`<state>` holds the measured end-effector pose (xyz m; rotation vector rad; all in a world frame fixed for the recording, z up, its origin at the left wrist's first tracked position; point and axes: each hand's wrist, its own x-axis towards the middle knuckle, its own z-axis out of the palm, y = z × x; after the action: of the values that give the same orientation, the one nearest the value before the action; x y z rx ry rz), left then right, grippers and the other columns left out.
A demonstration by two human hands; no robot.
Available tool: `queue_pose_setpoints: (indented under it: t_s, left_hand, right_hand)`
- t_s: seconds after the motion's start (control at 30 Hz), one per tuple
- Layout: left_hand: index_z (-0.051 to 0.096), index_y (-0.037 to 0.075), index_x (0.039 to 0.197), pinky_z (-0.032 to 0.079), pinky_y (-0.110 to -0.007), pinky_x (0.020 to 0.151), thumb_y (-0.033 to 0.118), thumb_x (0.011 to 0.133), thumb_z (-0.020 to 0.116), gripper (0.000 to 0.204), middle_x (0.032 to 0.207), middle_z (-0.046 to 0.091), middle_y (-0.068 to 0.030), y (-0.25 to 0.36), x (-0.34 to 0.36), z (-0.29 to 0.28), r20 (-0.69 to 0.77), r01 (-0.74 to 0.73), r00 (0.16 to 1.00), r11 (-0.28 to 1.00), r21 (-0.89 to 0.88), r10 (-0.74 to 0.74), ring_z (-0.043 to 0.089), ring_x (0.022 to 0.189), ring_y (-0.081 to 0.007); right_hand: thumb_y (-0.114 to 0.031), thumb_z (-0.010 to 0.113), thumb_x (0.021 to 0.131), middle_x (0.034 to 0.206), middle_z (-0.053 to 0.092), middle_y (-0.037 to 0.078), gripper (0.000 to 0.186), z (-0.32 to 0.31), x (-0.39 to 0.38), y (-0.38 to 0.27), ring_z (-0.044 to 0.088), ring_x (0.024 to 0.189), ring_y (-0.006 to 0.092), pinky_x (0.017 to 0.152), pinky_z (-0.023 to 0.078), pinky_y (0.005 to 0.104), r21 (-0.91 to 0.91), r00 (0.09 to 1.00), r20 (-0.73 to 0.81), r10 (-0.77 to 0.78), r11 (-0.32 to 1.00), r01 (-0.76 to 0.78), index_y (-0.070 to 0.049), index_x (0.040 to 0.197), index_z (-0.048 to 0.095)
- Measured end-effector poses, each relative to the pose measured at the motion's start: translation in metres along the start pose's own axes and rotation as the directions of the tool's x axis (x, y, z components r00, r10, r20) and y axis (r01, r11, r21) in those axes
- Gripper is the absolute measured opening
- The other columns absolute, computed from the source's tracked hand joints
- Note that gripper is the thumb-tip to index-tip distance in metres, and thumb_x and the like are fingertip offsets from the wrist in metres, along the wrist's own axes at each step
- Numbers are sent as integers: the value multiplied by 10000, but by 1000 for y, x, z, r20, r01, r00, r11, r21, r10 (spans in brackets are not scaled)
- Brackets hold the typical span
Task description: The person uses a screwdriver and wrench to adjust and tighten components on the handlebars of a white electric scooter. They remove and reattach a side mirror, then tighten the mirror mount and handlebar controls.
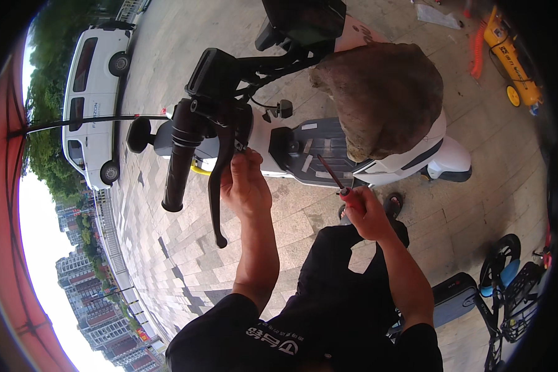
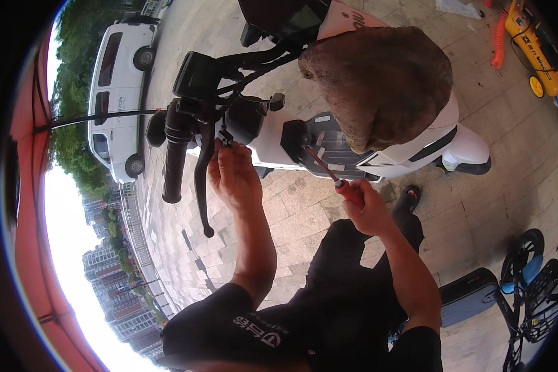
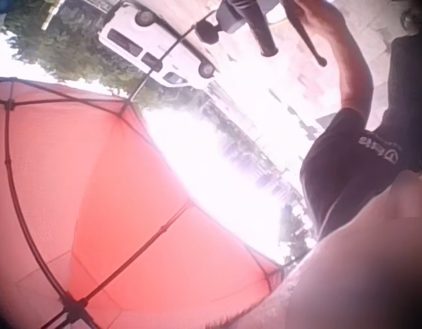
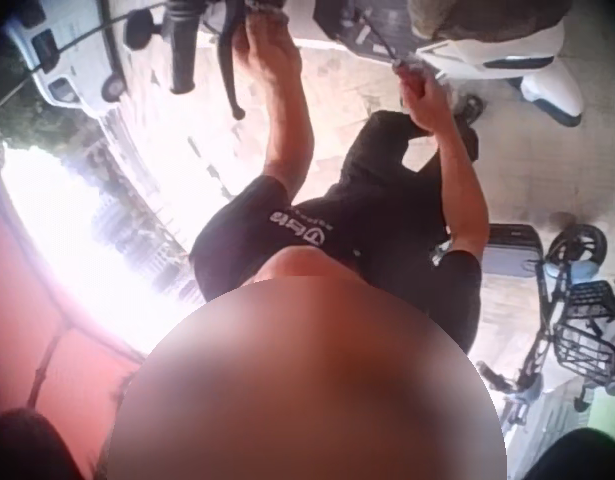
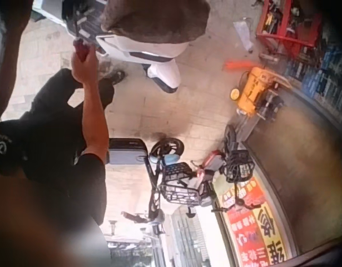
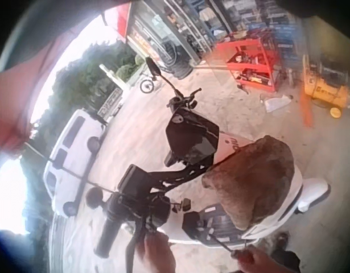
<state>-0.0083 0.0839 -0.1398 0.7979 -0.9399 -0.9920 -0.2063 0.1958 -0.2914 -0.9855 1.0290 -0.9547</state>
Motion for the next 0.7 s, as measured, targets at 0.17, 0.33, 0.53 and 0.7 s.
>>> queue_pose_setpoints:
  t_s: [0.17, 0.33, 0.53, 0.7]
  left_hand:
    - [574, -47, 1168, 510, -290, 688, 70, 935, 596, 262, 969, 655, -128, -22, 4, -12, 34, -359, 929, 879, 315, 368, 628, 780, -186]
    - [552, -59, 1200, 529, -300, 728, 42, 947, 560, 272, 968, 667, -175, -52, 17, -23, 60, -550, 830, 795, 256, 554, 640, 778, -201]
    - [582, -52, 1171, 525, -258, 769, 87, 909, 665, 308, 889, 691, -94, -59, 40, -21, 102, -624, 781, 765, 158, 616, 671, 798, -149]
    - [584, -48, 1172, 518, -273, 751, 100, 896, 685, 329, 933, 678, -96, -66, 52, -20, 97, -652, 758, 753, 89, 645, 660, 802, -152]
  right_hand:
    - [-32, 578, 843, 858, 575, 36, 269, 12, 43, 24, 572, 769, 89, 711, 496, 273, 94, 981, 140, -133, 988, 120, -54, 1091, 475]
    - [-65, 654, 809, 916, 604, 64, 286, 8, 89, 42, 579, 820, 145, 744, 478, 302, 124, 924, 258, -283, 958, 259, -62, 1050, 499]
    - [-71, 511, 847, 826, 582, 93, 263, 6, 113, 30, 534, 686, 114, 634, 467, 264, 365, 796, 354, -490, 857, 365, -45, 1089, 412]
    - [-84, 498, 888, 841, 578, 72, 278, 8, 106, 23, 529, 713, 97, 656, 468, 244, 504, 758, 352, -549, 794, 341, -27, 1144, 408]
